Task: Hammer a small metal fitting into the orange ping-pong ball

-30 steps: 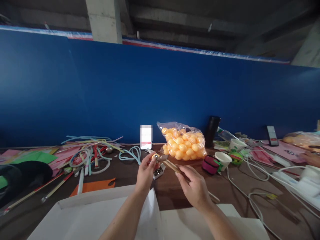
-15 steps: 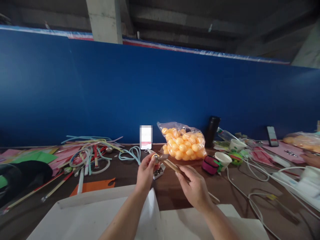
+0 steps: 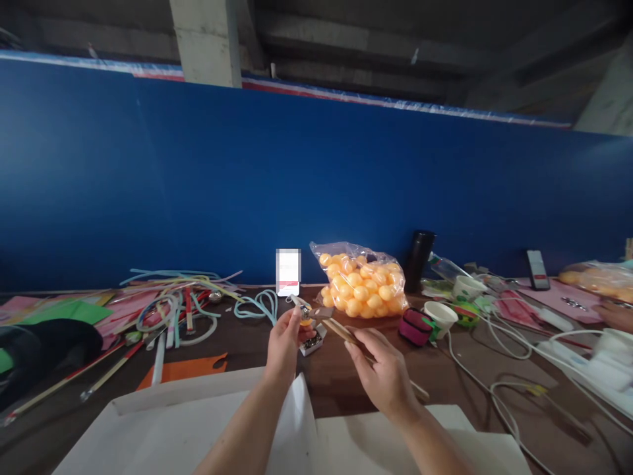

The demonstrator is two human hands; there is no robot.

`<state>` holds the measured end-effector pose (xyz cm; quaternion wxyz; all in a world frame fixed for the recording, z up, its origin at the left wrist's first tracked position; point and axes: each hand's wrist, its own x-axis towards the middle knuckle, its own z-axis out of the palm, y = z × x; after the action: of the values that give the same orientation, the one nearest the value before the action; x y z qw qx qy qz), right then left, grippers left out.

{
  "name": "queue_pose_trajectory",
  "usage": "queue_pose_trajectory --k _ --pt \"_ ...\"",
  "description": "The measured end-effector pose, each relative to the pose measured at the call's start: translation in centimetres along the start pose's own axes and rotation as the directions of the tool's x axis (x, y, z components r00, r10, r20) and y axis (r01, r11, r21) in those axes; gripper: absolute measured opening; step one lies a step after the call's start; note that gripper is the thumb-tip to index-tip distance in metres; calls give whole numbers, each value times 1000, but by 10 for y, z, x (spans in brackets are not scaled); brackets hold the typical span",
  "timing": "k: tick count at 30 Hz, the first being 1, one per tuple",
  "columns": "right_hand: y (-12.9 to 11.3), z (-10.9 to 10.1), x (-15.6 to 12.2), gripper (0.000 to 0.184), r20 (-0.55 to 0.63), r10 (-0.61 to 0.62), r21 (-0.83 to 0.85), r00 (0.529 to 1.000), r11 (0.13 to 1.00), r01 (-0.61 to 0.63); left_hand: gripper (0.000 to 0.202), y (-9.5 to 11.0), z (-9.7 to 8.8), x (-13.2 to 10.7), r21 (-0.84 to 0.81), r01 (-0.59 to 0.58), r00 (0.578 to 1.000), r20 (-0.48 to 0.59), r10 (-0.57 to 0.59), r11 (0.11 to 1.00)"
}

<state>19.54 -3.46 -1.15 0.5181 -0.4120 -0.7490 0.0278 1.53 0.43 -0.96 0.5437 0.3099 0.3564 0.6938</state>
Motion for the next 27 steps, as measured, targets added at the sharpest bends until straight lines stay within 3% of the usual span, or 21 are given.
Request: queue_pose_trajectory --k 7,27 --pt "-1 0 0 23 16 14 -16 1000 1000 -14 48 -1 0 0 18 1 1000 13 -1 1000" --pt "0 -1 1 22 14 10 -52 1000 999 -10 43 2 1 -1 -26 8 1000 1 -8 1000"
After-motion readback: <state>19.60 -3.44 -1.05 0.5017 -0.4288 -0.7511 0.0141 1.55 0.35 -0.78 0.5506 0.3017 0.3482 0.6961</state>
